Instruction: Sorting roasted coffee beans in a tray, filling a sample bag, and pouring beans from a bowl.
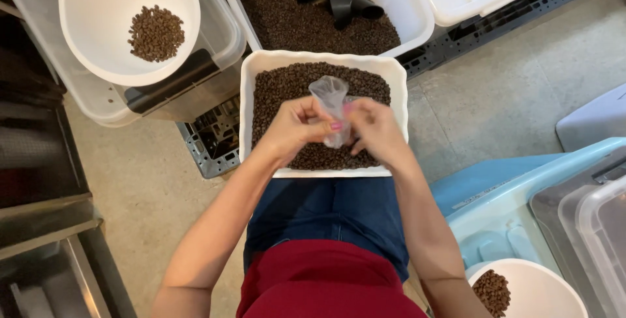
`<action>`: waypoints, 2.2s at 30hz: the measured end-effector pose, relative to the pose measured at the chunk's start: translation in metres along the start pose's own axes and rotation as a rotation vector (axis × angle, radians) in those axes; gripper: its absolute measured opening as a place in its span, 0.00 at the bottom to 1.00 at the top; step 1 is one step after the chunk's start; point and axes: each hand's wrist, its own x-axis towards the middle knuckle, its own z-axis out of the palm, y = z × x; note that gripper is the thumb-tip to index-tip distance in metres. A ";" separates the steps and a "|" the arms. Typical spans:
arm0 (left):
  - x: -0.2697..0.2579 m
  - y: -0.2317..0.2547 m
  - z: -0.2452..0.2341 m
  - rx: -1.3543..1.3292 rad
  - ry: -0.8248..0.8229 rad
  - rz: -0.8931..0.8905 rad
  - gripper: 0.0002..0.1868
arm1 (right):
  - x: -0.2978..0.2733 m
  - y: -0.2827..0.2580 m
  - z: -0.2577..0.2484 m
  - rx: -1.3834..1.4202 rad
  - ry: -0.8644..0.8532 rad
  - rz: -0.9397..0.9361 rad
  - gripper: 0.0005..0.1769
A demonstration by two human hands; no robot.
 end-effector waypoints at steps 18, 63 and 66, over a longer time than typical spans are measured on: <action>0.022 0.008 -0.002 -0.399 0.079 -0.132 0.05 | 0.031 0.059 -0.004 -0.344 -0.049 -0.264 0.03; -0.142 0.121 -0.150 -0.348 0.758 0.436 0.10 | 0.173 -0.026 0.276 0.458 -0.501 0.456 0.69; -0.137 0.119 -0.163 -0.333 0.826 0.465 0.11 | 0.248 0.055 0.318 0.407 -0.331 0.372 0.54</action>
